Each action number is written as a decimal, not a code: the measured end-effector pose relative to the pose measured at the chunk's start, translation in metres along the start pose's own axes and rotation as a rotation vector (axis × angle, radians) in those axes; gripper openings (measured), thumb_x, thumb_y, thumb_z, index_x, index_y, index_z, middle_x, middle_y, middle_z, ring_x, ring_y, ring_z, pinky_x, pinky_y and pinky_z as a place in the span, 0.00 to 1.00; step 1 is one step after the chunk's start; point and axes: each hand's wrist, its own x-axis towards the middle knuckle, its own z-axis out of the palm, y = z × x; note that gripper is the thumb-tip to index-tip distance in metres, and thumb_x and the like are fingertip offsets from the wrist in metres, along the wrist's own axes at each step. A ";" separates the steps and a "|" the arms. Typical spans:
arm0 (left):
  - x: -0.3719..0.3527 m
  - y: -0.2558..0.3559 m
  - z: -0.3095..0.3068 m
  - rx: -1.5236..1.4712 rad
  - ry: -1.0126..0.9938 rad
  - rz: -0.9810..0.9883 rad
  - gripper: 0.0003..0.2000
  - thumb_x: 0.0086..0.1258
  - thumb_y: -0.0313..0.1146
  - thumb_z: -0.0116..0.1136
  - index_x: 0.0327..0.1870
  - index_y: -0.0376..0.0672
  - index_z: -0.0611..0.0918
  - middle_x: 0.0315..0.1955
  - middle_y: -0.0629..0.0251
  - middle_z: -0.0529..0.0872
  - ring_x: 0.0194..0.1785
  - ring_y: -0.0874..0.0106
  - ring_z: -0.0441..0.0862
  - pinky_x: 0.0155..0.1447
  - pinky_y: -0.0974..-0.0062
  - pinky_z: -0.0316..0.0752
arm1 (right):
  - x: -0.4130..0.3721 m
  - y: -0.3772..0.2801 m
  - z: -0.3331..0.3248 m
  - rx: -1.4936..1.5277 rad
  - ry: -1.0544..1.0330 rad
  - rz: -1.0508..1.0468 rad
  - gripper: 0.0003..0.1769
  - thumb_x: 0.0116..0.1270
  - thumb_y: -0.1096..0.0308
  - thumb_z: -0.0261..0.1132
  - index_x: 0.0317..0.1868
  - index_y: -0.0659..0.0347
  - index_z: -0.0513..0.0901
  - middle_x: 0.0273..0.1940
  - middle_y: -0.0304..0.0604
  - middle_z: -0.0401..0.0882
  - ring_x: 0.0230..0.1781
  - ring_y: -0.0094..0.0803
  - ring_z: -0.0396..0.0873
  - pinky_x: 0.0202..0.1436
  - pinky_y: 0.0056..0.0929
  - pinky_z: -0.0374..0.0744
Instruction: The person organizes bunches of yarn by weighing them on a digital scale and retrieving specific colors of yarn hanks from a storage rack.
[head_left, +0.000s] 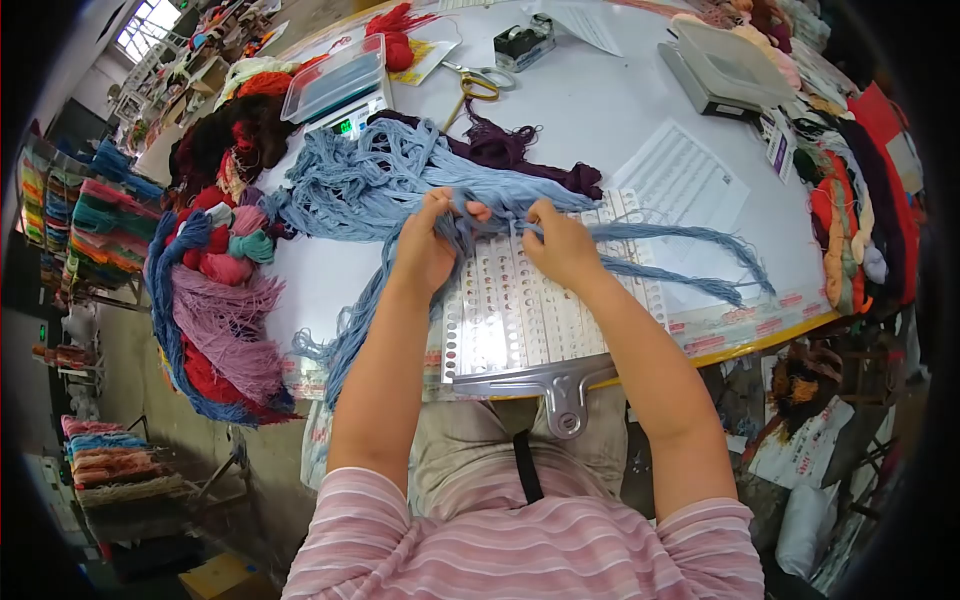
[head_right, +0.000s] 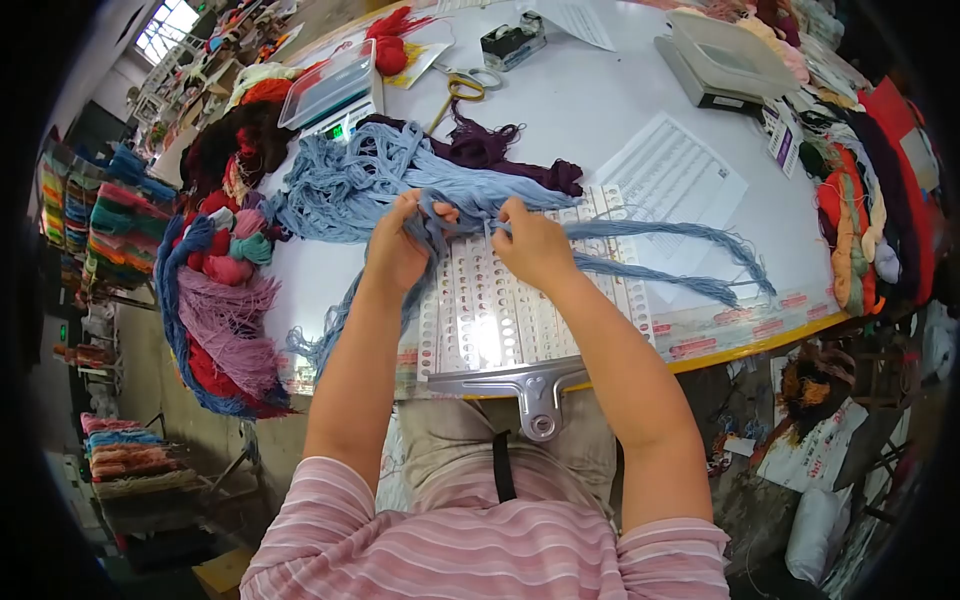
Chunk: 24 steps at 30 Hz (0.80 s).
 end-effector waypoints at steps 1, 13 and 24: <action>-0.002 -0.004 0.005 -0.079 -0.043 -0.005 0.06 0.70 0.28 0.46 0.45 0.42 0.69 0.43 0.52 0.83 0.42 0.65 0.82 0.48 0.70 0.76 | 0.001 -0.002 -0.004 0.127 -0.093 0.153 0.18 0.54 0.72 0.62 0.46 0.62 0.71 0.28 0.43 0.76 0.30 0.41 0.75 0.39 0.38 0.73; 0.011 -0.031 0.045 0.865 -0.125 0.044 0.35 0.55 0.17 0.54 0.68 0.49 0.64 0.25 0.70 0.78 0.22 0.83 0.71 0.22 0.83 0.66 | 0.017 0.013 -0.014 0.615 -0.116 0.121 0.18 0.52 0.80 0.57 0.45 0.64 0.72 0.35 0.43 0.77 0.35 0.29 0.76 0.43 0.25 0.74; -0.007 0.018 0.020 0.947 -0.082 0.074 0.24 0.58 0.27 0.62 0.58 0.43 0.75 0.25 0.75 0.75 0.26 0.83 0.70 0.31 0.85 0.68 | 0.012 0.013 0.001 0.060 -0.085 0.188 0.10 0.49 0.68 0.67 0.33 0.58 0.78 0.34 0.44 0.80 0.38 0.45 0.78 0.38 0.40 0.74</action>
